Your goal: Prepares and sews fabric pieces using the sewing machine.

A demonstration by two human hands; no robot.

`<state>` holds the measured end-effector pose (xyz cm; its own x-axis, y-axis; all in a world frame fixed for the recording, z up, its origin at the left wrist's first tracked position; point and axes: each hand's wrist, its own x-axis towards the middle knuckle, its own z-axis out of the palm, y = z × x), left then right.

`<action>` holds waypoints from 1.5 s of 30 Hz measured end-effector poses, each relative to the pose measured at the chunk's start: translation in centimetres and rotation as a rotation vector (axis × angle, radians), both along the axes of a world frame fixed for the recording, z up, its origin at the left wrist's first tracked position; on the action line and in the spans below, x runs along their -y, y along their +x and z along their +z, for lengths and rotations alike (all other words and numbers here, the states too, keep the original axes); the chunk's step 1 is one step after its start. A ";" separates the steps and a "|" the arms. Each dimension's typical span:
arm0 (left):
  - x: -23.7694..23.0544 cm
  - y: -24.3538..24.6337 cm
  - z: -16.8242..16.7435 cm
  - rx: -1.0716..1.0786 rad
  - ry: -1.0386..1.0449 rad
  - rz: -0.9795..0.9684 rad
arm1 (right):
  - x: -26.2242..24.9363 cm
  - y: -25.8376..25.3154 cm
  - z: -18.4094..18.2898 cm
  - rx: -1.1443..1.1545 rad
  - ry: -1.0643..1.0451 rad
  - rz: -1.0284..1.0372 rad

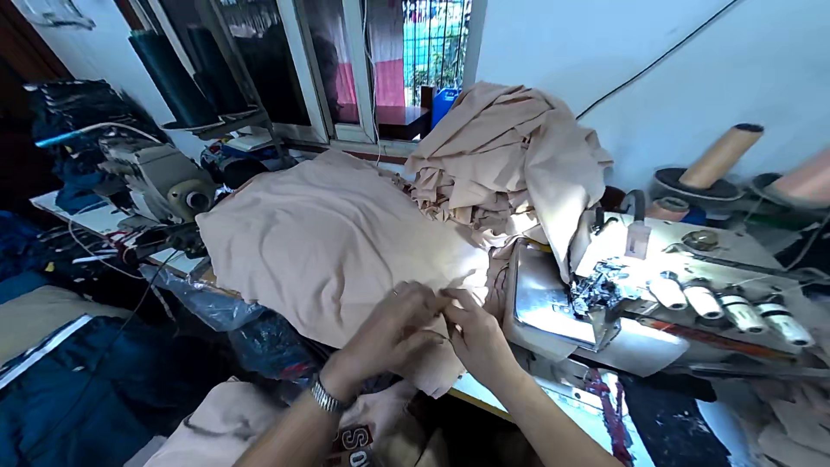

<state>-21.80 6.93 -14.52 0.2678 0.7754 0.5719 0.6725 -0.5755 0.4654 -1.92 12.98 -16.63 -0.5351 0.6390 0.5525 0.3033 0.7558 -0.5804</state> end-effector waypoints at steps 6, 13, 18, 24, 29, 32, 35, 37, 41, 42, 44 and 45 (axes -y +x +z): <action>0.7 -8.7 0.2 -0.251 0.074 0.381 | 2.8 -0.8 0.5 -0.192 0.074 -0.031; 11.6 -8.5 -1.9 -0.302 -0.157 0.507 | 9.9 -0.8 -5.8 -0.092 -0.176 0.480; 12.6 -2.5 -7.5 -0.285 -0.754 0.316 | 6.9 2.8 -9.8 0.569 -0.778 0.398; 9.3 8.0 -15.6 -0.106 -0.946 -0.312 | 7.3 8.8 -17.1 0.525 -1.374 -0.121; 8.0 11.9 -18.6 -0.559 -1.101 -0.298 | 9.9 10.1 -20.5 0.603 -1.558 -0.220; 7.7 11.0 -17.7 -0.454 -1.100 -0.245 | 9.6 9.7 -20.0 0.449 -1.633 -0.236; 7.5 9.8 -17.1 -0.278 -1.141 -0.168 | 9.6 9.1 -19.5 0.159 -1.777 -0.225; 7.4 9.2 -17.5 -0.206 -1.146 -0.150 | 9.6 9.0 -19.6 0.020 -1.819 -0.155; 7.2 8.3 -17.8 -0.116 -1.163 -0.164 | 9.5 9.2 -19.7 -0.135 -1.755 -0.135; 7.1 8.2 -17.8 -0.098 -1.168 -0.153 | 9.5 9.4 -19.7 -0.160 -1.749 -0.135; 7.1 7.9 -17.8 -0.042 -1.167 -0.102 | 9.5 9.7 -19.7 -0.138 -1.736 -0.142; 7.2 7.7 -17.9 0.012 -1.161 -0.068 | 9.4 9.9 -19.8 -0.069 -1.715 -0.136</action>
<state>-14.08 -0.28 -32.37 0.3285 0.8192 -0.4701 0.6483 0.1664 0.7430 7.96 3.57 -36.41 -0.4379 0.5133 -0.7381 0.2494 -0.7194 -0.6483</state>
